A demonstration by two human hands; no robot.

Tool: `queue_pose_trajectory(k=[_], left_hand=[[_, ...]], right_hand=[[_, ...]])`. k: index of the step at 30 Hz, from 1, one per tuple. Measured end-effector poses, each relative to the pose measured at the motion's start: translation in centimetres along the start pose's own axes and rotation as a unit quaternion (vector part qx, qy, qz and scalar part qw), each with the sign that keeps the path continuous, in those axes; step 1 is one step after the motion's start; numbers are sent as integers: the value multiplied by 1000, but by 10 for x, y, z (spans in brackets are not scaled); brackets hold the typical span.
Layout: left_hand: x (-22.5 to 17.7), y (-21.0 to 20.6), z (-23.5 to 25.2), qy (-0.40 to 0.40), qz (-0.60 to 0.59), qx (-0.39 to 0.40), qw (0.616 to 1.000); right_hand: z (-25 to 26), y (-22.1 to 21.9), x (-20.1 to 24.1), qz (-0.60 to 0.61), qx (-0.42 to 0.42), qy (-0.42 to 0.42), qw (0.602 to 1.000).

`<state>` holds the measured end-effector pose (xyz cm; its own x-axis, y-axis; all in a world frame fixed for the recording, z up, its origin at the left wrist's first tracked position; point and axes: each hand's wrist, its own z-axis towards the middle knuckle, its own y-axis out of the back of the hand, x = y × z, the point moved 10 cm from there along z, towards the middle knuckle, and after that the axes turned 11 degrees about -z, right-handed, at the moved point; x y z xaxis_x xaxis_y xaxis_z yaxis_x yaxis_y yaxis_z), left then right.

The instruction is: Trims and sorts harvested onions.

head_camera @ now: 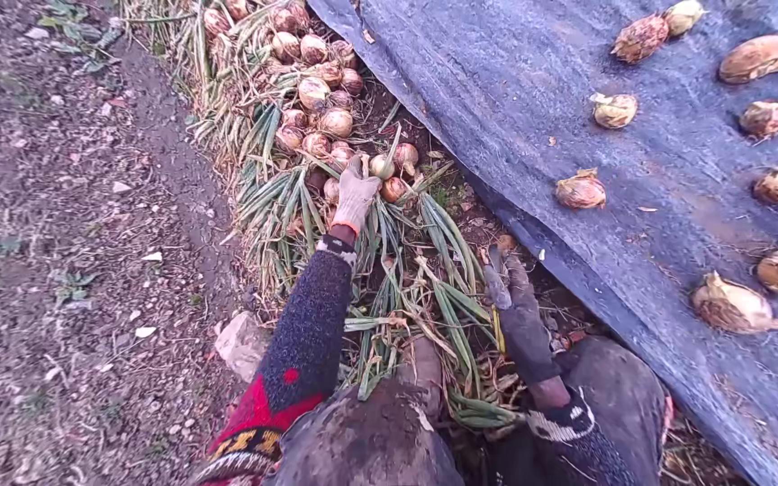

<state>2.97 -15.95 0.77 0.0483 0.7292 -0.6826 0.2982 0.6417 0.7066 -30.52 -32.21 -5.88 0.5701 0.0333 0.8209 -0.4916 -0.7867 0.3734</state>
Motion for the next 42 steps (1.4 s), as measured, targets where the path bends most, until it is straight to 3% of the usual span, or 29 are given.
queue_pose_trajectory(k=[1, 2, 5, 11, 14, 17, 19, 22, 25, 28, 30, 31, 33, 35, 37, 39, 42], left_hand=[[30, -6, 8, -54, -82, -25, 995], [43, -9, 9, -53, -130, 3, 990], [31, -9, -43, -14, -221, 99, 970], [8, -56, -177, 29, -223, 368, 902], [12, -64, -207, 54, -203, 399, 893], [8, -59, -211, 67, -280, 441, 850], [11, -57, -205, 63, -267, 397, 876], [5, -46, -203, -39, -149, 279, 948], [-2, -46, -208, -117, -104, 203, 967], [32, -48, -177, -71, -56, 118, 989], [88, -36, -141, 32, -44, 63, 997], [106, -24, -124, 85, -88, 52, 991], [116, -9, -113, 156, -293, 64, 941], [91, -5, -114, 163, -410, 65, 895], [48, -8, -125, 106, -336, 82, 932], [11, -25, -153, 6, -185, 131, 974], [-28, -63, -211, -144, -40, 248, 957]], right_hand=[[1, -2, 2, -31, 11, 3, 999], [2, -4, 3, -44, 13, 7, 999], [2, -14, 10, -32, 20, 28, 999], [-13, -47, 38, 72, 113, 115, 984], [-20, -52, 36, 87, 113, 107, 984], [-22, -51, 34, 110, 108, 95, 984], [-23, -53, 37, 150, 102, 100, 978], [-18, -53, 41, 182, 85, 103, 974], [-12, -52, 39, 215, 84, 79, 970], [-36, -47, 61, 265, 119, 101, 952], [-70, -38, 98, 285, 178, 191, 922], [-70, -32, 104, 289, 152, 204, 923], [-49, -25, 75, 213, 49, 137, 966], [-17, -36, 35, 53, 66, 70, 994], [-9, -57, 14, 5, 146, 58, 987], [-21, -75, 15, 106, 218, 29, 970], [-26, -79, 6, 256, 195, -89, 943]])
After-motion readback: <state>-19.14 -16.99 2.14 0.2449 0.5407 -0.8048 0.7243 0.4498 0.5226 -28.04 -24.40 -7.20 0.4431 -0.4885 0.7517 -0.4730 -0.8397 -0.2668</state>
